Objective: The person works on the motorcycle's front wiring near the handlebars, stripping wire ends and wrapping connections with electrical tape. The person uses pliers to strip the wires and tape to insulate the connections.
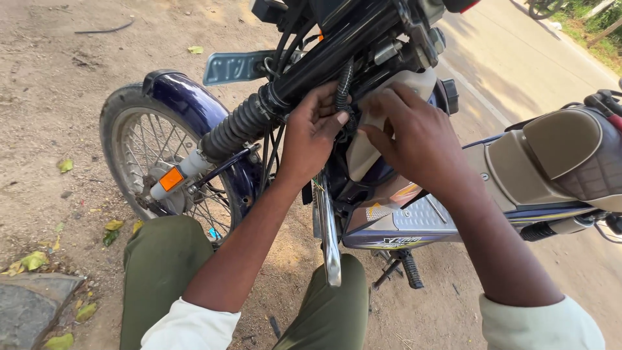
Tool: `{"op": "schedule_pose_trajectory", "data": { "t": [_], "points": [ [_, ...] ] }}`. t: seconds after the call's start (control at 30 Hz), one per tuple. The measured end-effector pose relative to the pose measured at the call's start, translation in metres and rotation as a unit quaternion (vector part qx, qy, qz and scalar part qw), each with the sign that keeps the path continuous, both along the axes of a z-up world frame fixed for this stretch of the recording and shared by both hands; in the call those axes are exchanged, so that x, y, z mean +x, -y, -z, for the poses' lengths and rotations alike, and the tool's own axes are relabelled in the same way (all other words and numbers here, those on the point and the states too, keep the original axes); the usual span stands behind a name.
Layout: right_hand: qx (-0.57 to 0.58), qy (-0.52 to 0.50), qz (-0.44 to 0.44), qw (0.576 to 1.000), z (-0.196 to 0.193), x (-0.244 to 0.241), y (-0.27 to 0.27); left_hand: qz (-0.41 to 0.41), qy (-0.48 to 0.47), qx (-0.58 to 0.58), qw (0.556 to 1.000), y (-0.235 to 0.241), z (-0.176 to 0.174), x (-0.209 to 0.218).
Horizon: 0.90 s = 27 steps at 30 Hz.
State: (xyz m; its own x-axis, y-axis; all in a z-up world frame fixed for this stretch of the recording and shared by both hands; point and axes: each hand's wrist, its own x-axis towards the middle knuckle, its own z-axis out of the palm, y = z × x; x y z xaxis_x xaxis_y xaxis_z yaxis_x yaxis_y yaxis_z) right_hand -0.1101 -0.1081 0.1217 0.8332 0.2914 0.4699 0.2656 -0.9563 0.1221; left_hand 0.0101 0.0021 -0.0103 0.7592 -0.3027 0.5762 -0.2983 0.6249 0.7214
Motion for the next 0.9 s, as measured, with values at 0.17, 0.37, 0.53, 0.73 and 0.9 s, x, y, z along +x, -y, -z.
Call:
{"op": "schedule_pose_trajectory", "data": {
  "t": [0.17,0.37,0.53,0.73,0.9],
  "points": [
    [0.066,0.049,0.008,0.997,0.005,0.020,-0.010,0.018,-0.004,-0.033,0.999,0.001,0.001,0.002],
    [0.149,-0.044,0.089,0.984,0.000,0.029,-0.013,0.021,-0.032,-0.038,0.999,0.004,0.004,0.003],
    [0.175,-0.069,0.088,0.978,-0.012,0.041,-0.019,-0.026,-0.039,-0.012,0.999,0.010,-0.006,-0.002],
    [0.240,-0.185,0.181,0.936,-0.028,0.053,-0.025,-0.088,-0.032,-0.036,0.995,0.014,-0.006,-0.010],
    [0.203,-0.162,0.152,0.953,-0.020,0.054,-0.024,-0.057,-0.040,-0.059,0.996,0.013,-0.001,-0.007]
  ]
}}
